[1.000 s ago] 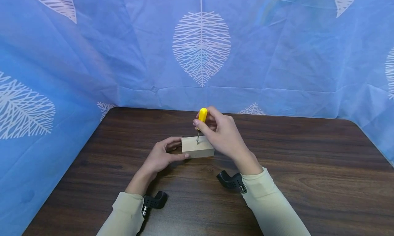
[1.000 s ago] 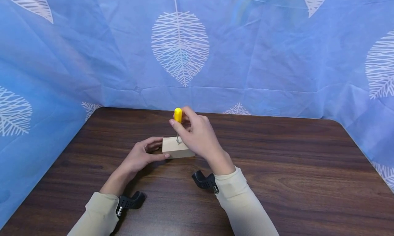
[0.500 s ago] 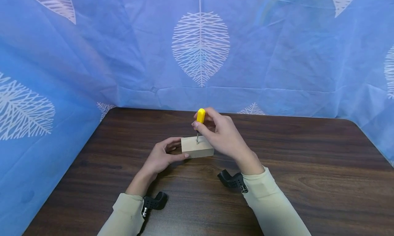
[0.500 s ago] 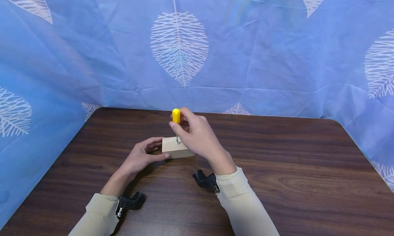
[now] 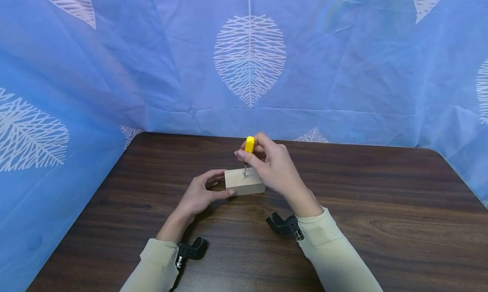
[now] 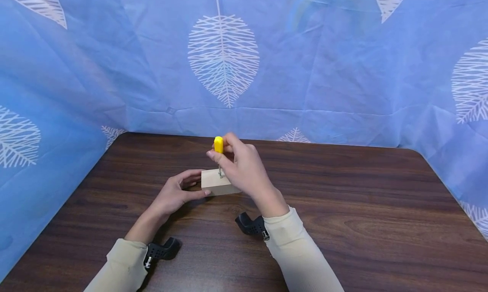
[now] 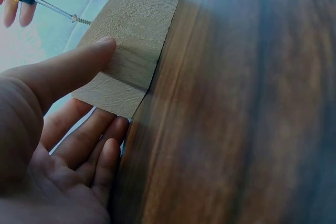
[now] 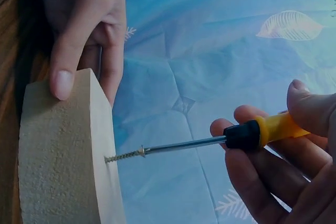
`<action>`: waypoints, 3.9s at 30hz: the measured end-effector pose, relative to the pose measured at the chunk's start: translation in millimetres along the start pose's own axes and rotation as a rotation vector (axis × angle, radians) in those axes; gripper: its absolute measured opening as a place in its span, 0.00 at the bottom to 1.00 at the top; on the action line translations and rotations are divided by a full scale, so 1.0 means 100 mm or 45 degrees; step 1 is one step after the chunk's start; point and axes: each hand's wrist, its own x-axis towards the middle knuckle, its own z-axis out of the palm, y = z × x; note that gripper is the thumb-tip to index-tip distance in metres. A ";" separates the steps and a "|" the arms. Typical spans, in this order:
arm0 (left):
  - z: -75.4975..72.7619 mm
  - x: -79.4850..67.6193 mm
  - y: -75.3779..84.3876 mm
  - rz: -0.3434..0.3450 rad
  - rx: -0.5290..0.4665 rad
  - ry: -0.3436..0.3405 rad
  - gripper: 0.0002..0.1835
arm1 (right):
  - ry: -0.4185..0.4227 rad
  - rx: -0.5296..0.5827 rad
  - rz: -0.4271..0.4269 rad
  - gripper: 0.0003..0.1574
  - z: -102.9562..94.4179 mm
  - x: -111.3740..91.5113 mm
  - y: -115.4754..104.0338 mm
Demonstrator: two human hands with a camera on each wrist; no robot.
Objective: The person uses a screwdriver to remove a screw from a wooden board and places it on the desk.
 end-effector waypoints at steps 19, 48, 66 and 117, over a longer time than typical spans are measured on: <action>0.01 0.00 0.00 -0.002 -0.001 0.004 0.33 | 0.093 0.022 -0.012 0.11 -0.03 0.01 0.00; 0.03 -0.01 -0.03 0.011 0.005 0.008 0.32 | 0.099 0.027 -0.031 0.10 -0.02 -0.01 -0.02; 0.03 -0.01 -0.01 0.026 0.011 0.001 0.32 | 0.120 -0.016 0.014 0.09 -0.03 -0.02 -0.04; 0.05 -0.03 -0.01 0.051 0.016 0.022 0.32 | 0.258 0.033 0.023 0.11 0.04 -0.04 -0.06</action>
